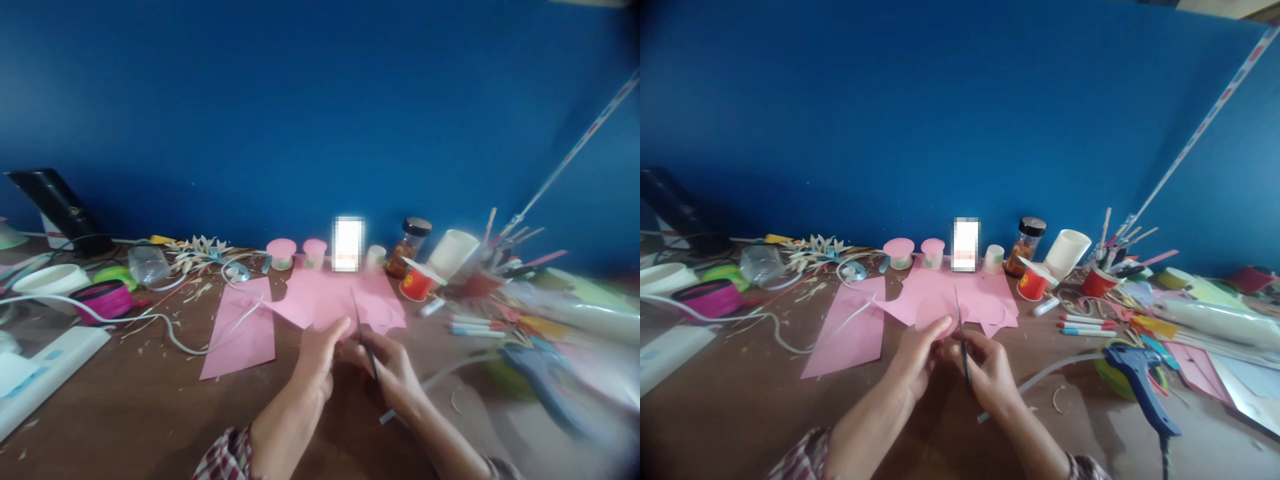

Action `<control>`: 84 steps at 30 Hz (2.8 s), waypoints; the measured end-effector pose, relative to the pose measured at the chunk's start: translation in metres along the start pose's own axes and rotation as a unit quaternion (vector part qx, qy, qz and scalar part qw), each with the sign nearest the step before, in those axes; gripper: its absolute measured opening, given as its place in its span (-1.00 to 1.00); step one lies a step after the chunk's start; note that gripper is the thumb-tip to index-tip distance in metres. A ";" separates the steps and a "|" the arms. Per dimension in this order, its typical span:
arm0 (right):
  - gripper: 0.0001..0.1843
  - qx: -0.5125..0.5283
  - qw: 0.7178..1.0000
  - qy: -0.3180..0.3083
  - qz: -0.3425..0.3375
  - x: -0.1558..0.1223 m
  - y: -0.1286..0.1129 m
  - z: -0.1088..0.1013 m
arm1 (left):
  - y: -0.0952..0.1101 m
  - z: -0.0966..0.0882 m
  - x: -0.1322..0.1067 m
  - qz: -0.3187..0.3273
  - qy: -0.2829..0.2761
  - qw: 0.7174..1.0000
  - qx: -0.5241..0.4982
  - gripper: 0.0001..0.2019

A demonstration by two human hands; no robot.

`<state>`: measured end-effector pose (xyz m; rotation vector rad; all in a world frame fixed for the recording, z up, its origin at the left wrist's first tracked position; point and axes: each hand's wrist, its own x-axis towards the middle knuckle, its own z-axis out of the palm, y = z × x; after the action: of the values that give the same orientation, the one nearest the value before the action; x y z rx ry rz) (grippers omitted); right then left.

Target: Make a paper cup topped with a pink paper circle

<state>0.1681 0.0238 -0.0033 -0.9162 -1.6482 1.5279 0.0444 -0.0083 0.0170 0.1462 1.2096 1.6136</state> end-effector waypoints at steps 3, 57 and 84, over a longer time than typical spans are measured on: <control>-0.44 -0.004 1.000 0.005 0.009 0.000 0.001 0.000 | -0.001 -0.001 0.001 0.008 0.004 1.000 0.013 -0.76; -0.37 -0.050 0.998 -0.020 0.014 0.003 0.001 -0.009 | 0.003 -0.007 0.007 0.029 -0.039 0.998 0.040 -0.68; -0.40 -0.051 0.999 -0.012 0.004 0.001 -0.004 -0.007 | 0.005 -0.003 0.002 0.055 0.008 0.998 0.033 -0.70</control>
<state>0.1737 0.0281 0.0009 -0.9630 -1.7548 1.4774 0.0389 -0.0083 0.0186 0.2450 1.2870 1.6728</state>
